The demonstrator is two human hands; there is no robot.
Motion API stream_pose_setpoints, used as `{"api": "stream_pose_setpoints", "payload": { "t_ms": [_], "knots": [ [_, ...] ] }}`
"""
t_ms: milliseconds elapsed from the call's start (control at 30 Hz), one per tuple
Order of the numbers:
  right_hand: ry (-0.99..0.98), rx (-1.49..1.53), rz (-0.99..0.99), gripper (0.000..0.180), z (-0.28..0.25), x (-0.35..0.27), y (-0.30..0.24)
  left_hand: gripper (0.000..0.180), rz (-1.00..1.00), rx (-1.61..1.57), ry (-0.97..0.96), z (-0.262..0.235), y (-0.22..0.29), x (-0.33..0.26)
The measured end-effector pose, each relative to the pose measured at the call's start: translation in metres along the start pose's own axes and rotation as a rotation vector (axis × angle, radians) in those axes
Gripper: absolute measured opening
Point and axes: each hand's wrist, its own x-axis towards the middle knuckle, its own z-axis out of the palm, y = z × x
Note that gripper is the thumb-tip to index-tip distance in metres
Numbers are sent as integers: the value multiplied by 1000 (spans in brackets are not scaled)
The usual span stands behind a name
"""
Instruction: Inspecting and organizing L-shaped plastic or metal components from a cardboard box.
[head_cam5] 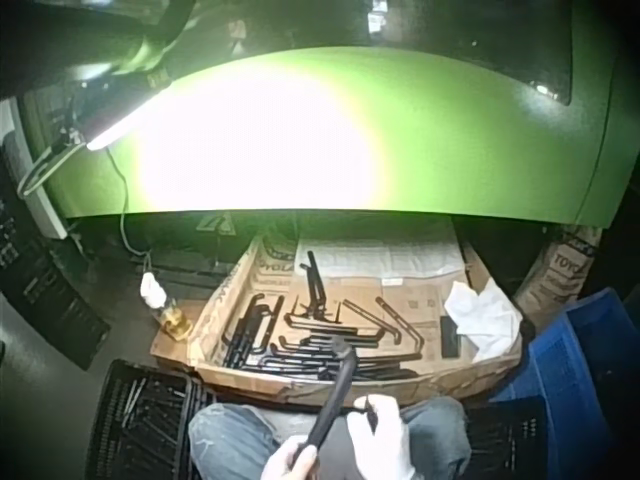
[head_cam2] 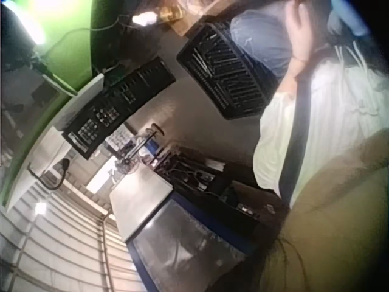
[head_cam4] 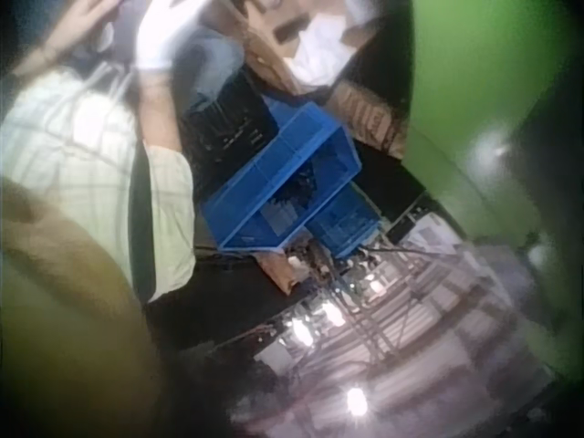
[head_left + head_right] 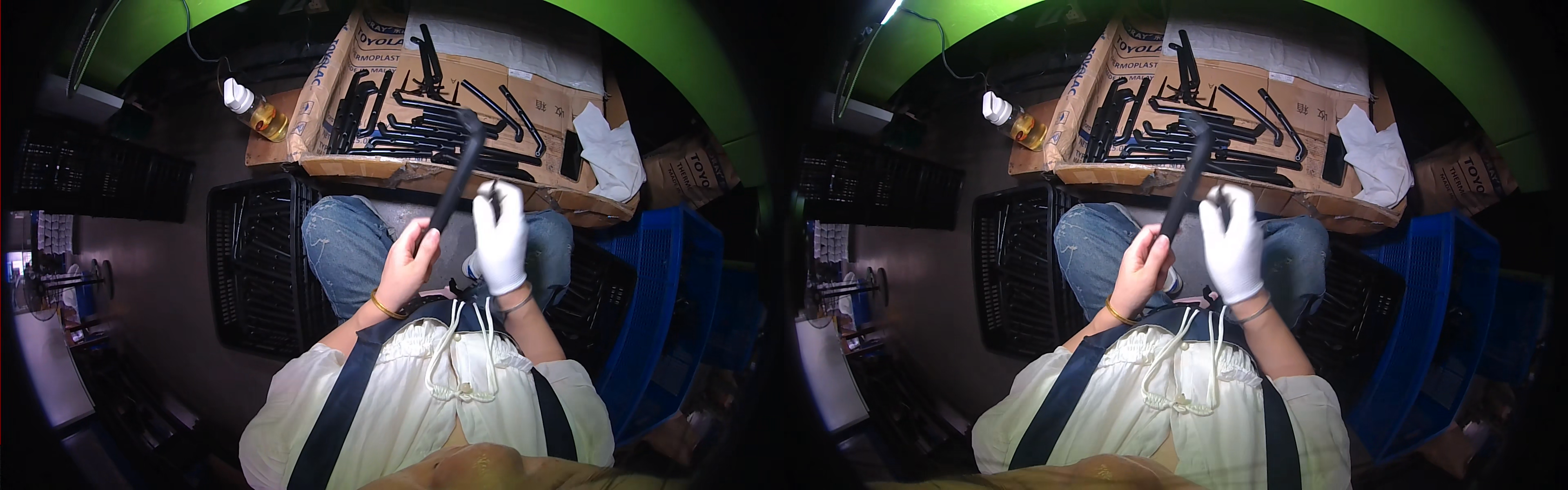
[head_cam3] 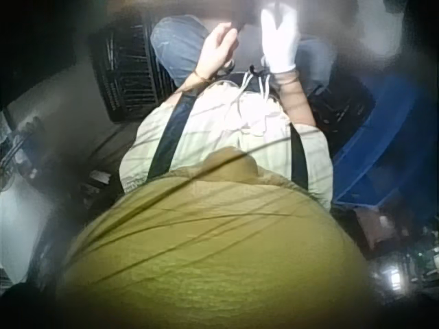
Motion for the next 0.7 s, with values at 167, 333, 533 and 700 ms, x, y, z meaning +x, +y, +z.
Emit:
{"api": "stream_pose_setpoints", "payload": {
  "t_ms": [167, 333, 533, 700],
  "knots": [
    [-149, 101, 232, 25, -30, 54, -1, 26, 131, 546, -98, -13, -17, -13],
    [-379, -15, 263, 21, -29, 51, 20, 28, 130, 639, -261, -35, -29, -17],
    [-687, 390, 316, 22, 4, 10, 21, 52, -162, -139, -377, -25, 8, 4],
    [-516, 404, 392, 16, 7, -19, 21, 50, -56, 109, -306, -21, 14, 16]
  ]
}}
